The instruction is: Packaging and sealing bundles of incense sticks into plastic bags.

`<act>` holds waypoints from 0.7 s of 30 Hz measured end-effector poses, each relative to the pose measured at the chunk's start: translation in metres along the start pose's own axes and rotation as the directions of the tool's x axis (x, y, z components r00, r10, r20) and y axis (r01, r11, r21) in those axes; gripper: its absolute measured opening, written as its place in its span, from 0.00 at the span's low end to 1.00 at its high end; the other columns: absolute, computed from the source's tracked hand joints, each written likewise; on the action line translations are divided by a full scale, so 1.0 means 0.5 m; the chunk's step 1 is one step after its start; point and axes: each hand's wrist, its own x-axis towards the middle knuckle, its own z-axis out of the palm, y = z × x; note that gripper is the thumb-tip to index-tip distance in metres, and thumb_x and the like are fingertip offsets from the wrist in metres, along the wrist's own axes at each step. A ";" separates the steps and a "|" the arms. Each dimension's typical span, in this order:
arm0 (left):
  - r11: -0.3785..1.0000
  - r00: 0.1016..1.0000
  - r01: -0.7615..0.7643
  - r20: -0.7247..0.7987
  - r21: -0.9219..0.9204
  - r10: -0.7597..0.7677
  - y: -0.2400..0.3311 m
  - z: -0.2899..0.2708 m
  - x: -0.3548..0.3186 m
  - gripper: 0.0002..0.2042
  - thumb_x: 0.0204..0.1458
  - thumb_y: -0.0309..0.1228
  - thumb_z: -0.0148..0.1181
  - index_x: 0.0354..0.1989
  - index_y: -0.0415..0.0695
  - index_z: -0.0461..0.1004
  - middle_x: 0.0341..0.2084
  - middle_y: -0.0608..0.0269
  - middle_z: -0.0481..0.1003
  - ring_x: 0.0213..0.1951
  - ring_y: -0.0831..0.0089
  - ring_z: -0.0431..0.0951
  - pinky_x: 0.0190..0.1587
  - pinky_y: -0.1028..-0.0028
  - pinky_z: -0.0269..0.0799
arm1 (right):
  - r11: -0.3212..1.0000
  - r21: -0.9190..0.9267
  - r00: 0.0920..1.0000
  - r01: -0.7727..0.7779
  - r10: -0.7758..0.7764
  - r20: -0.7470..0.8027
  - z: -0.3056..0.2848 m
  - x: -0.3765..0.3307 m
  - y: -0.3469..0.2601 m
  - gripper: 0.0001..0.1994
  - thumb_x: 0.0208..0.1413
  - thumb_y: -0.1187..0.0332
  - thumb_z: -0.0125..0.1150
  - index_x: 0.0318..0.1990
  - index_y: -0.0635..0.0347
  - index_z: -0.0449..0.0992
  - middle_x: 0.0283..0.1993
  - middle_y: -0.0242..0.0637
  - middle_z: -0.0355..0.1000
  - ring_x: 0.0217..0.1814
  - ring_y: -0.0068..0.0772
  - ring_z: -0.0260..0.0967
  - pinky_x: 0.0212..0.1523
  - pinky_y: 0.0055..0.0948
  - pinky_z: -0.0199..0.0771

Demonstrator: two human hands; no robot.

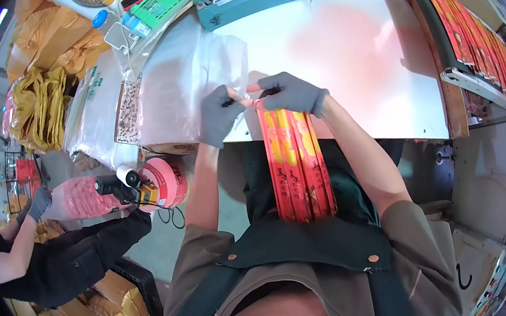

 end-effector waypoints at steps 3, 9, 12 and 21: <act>0.994 0.999 0.038 0.020 0.107 -0.040 0.029 0.016 -0.025 0.05 0.46 0.22 0.62 0.30 0.37 0.74 0.25 0.68 0.73 0.27 0.83 0.72 0.30 0.81 0.68 | 0.979 -0.143 0.989 -0.142 0.145 0.007 0.001 0.003 -0.018 0.17 0.47 0.66 0.61 0.44 0.66 0.76 0.34 0.34 0.74 0.35 0.17 0.67 0.39 0.20 0.67; 0.826 0.931 0.365 0.159 -0.430 -0.328 0.018 0.007 -0.051 0.05 0.51 0.24 0.57 0.35 0.37 0.73 0.27 0.68 0.72 0.30 0.80 0.74 0.39 0.74 0.77 | 0.998 -0.058 0.999 -0.022 0.021 -0.028 0.001 -0.004 0.000 0.11 0.45 0.69 0.58 0.35 0.67 0.76 0.28 0.33 0.72 0.30 0.19 0.67 0.36 0.22 0.67; 0.567 0.912 0.341 0.120 -0.750 -0.391 0.003 -0.003 -0.050 0.04 0.54 0.26 0.54 0.35 0.39 0.71 0.28 0.68 0.71 0.32 0.79 0.74 0.38 0.72 0.77 | 0.999 -0.051 0.999 -0.008 0.006 -0.031 -0.026 -0.017 0.021 0.09 0.46 0.70 0.58 0.34 0.66 0.76 0.29 0.31 0.72 0.31 0.18 0.66 0.35 0.21 0.67; 0.956 0.994 0.112 0.016 -0.272 -0.112 0.007 0.085 -0.043 0.07 0.52 0.25 0.56 0.39 0.40 0.72 0.29 0.64 0.74 0.28 0.78 0.73 0.32 0.77 0.71 | 0.999 0.022 0.995 -0.036 0.037 -0.089 -0.035 -0.043 0.025 0.05 0.49 0.72 0.57 0.31 0.64 0.75 0.30 0.30 0.71 0.32 0.17 0.65 0.37 0.20 0.66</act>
